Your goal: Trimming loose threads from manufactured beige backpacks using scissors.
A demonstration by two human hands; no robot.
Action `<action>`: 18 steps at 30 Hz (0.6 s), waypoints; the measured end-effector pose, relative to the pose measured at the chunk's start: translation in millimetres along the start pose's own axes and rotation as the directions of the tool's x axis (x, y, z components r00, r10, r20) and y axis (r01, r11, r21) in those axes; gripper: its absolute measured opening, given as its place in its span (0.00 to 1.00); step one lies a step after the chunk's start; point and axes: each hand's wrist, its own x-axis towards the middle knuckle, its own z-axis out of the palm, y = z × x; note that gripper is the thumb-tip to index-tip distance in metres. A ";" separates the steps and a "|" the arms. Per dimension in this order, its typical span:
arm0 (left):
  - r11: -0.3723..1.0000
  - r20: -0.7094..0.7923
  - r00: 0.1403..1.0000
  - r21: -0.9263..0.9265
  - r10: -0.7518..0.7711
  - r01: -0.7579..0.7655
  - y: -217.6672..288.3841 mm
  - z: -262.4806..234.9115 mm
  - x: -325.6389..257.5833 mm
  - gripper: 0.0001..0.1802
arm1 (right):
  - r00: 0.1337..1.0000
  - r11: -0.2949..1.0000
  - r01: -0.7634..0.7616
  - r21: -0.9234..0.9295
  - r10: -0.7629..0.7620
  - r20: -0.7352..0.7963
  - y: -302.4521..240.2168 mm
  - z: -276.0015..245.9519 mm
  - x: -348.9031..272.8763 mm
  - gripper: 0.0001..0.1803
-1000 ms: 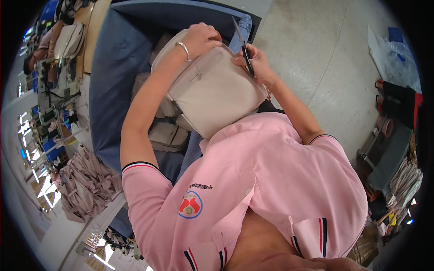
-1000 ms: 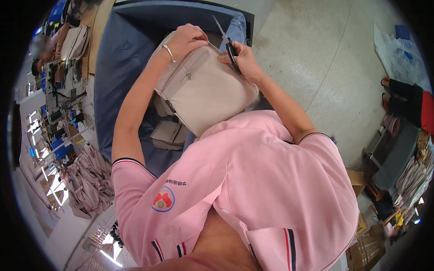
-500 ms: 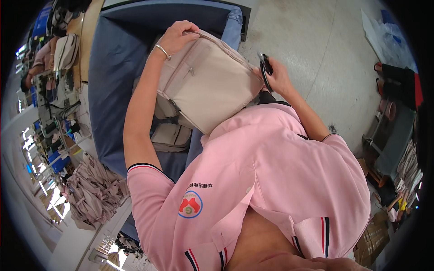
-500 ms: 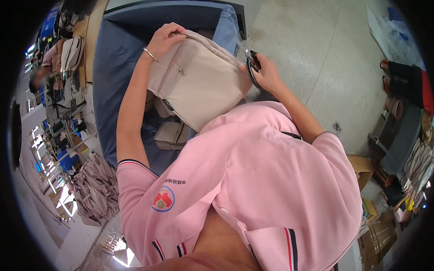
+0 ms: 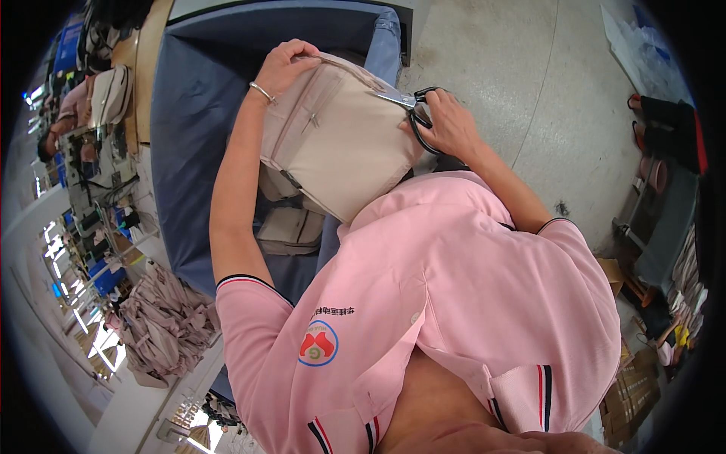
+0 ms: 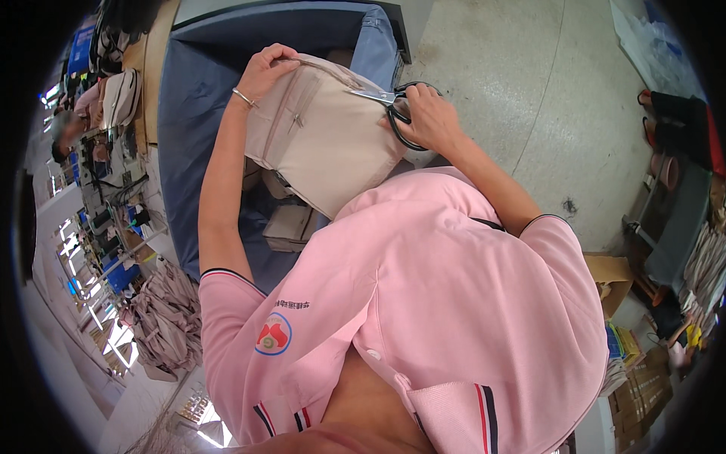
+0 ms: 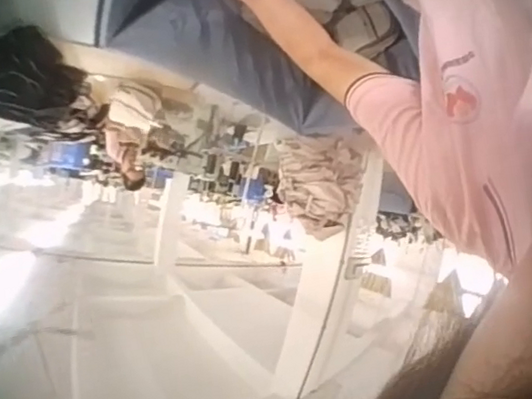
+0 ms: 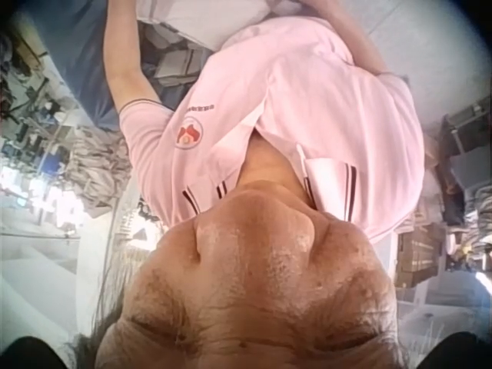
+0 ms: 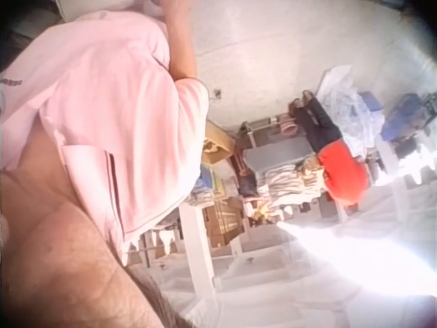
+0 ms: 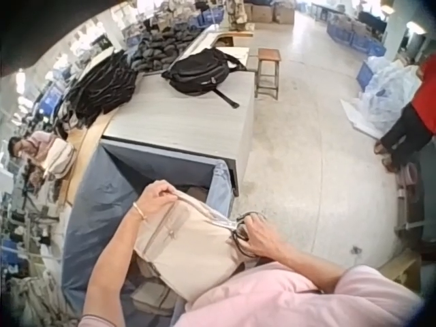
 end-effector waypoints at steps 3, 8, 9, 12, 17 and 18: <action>0.999 0.002 1.000 -0.036 0.001 -0.001 -0.6 -0.4 -0.4 0.08 | 0.992 0.997 -0.071 -0.006 0.072 0.104 -8.3 -5.0 5.3 0.38; 0.998 0.011 1.000 -0.060 -0.007 0.007 -4.1 -1.4 -1.4 0.08 | 0.984 0.994 -0.104 0.023 0.099 0.148 -6.7 1.6 4.5 0.37; 0.997 0.016 1.000 -0.075 0.002 -0.001 -5.0 -1.3 -2.0 0.08 | 0.981 0.993 -0.116 0.019 0.111 0.162 -7.2 3.1 3.8 0.37; 0.994 0.030 1.000 -0.112 0.003 0.000 -8.1 -1.1 -2.7 0.07 | 0.987 0.995 -0.097 0.039 0.091 0.133 -4.4 12.0 1.4 0.36; 0.989 0.032 0.999 -0.137 -0.045 0.048 -5.4 1.1 -4.3 0.08 | 0.994 0.994 -0.084 0.068 0.078 0.076 0.6 18.6 -1.4 0.34; 0.993 0.028 0.999 -0.115 -0.036 0.039 -6.6 1.3 -5.5 0.07 | 0.993 0.991 -0.097 0.095 0.090 0.075 1.7 19.6 -0.7 0.33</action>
